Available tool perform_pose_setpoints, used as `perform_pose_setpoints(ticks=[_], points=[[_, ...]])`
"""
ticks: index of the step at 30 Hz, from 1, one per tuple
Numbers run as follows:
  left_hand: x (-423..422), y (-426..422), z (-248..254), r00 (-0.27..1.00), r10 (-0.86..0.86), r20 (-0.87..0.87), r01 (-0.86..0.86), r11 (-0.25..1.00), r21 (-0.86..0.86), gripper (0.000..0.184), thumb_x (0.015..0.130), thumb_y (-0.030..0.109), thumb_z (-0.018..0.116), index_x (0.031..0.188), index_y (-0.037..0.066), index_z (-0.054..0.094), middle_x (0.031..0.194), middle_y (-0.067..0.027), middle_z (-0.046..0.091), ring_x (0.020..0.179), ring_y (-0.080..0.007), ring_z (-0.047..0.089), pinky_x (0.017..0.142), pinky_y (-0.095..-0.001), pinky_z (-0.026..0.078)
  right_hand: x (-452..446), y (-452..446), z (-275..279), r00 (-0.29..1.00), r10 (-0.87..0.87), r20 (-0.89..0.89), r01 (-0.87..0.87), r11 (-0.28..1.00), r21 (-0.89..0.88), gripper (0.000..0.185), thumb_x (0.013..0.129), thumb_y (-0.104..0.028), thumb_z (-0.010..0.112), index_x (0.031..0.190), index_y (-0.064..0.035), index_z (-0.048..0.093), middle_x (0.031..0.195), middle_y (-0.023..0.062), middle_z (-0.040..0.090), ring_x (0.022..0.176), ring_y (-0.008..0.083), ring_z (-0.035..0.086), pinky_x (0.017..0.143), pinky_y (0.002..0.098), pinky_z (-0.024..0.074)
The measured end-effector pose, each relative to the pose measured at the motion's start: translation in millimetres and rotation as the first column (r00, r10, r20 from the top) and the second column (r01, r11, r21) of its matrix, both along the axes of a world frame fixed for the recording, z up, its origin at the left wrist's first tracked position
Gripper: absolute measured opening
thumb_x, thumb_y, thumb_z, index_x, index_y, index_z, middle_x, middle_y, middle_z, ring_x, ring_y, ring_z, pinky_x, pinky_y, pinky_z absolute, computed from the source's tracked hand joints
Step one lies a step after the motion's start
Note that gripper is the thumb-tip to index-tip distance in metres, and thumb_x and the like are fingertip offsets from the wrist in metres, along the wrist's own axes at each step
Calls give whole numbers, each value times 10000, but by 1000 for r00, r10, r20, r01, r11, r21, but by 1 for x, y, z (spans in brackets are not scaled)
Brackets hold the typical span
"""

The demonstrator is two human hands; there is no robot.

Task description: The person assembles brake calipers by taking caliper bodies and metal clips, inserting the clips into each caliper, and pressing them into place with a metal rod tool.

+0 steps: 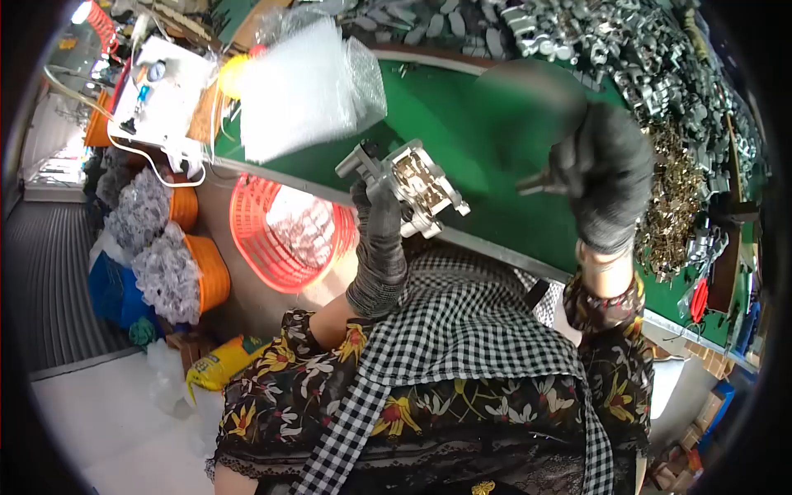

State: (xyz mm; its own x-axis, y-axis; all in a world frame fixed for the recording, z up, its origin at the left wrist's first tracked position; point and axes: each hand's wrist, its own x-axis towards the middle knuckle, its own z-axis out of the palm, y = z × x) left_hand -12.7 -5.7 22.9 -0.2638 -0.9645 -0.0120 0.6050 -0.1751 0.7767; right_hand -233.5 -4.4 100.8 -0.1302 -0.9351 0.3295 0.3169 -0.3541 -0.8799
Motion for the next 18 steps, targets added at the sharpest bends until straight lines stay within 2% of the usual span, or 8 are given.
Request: perform_pose_setpoints(ticks=[3, 9, 10, 11, 12, 13, 16, 18], points=[[-16, -8, 11, 990, 65, 123, -59, 997, -57, 732, 851, 578, 561, 1263, -15, 438, 1085, -152, 599, 923, -272, 655, 634, -325, 596, -18, -2, -33, 969, -103, -225, 82, 991, -102, 436, 954, -367, 486, 638, -71, 428, 580, 60, 477, 385, 94, 365, 352, 211, 301], [-44, -23, 22, 914, 251, 318, -208, 965, -162, 537, 907, 498, 527, 1240, 80, 480, 1021, -81, 609, 900, -225, 649, 620, -305, 587, -22, -2, -36, 983, -160, -90, 167, 984, 68, 441, 886, -422, 573, 655, -59, 476, 579, 50, 497, 431, 107, 435, 405, 234, 333], [-46, -33, 28, 938, 98, 332, -80, 994, -69, 551, 891, 536, 527, 1223, 98, 493, 993, -62, 609, 867, -202, 643, 576, -289, 557, -27, -3, -35, 979, -180, -96, 186, 980, 68, 440, 865, -444, 597, 666, -62, 502, 572, 37, 499, 443, 106, 450, 408, 237, 331], [-50, -48, 35, 941, -64, 332, 65, 998, 6, 565, 876, 573, 526, 1206, 115, 505, 966, -43, 610, 833, -180, 636, 532, -272, 527, -34, -3, -36, 984, -171, -52, 174, 982, 72, 197, 866, -229, 637, 786, -67, 558, 631, 5, 542, 487, 81, 482, 415, 216, 383], [-60, -56, 49, 915, -104, 389, 137, 989, -59, 605, 847, 630, 517, 1189, 132, 521, 929, -28, 610, 793, -155, 627, 488, -259, 480, -36, -4, -39, 975, -200, 94, 189, 976, 111, 192, 869, -222, 634, 806, -53, 567, 612, 12, 534, 471, 97, 484, 409, 222, 388], [-68, -70, 59, 958, -245, 149, 209, 952, 224, 594, 849, 624, 518, 1173, 126, 535, 923, -40, 622, 778, -163, 635, 486, -276, 493, -47, -11, -50, 976, -133, 174, 123, 990, 68, 205, 871, -228, 632, 810, -43, 568, 587, 20, 520, 455, 106, 485, 406, 231, 395], [-94, -123, 56, 914, -390, 108, 367, 911, 186, 557, 851, 601, 538, 1150, 131, 551, 935, -60, 650, 727, -170, 640, 440, -284, 474, -66, -21, -74, 932, -236, 274, 208, 970, 127, 301, 904, -284, 569, 727, -43, 532, 549, 49, 494, 424, 142, 465, 409, 245, 399], [-119, -165, 69, 854, -428, 294, 397, 903, 162, 504, 867, 582, 525, 1115, 145, 560, 934, -29, 647, 760, -157, 634, 550, -331, 496, -69, -26, -78, 876, -283, 390, 231, 957, 175, 312, 908, -268, 557, 690, -49, 516, 529, 51, 472, 422, 148, 453, 414, 255, 398]])
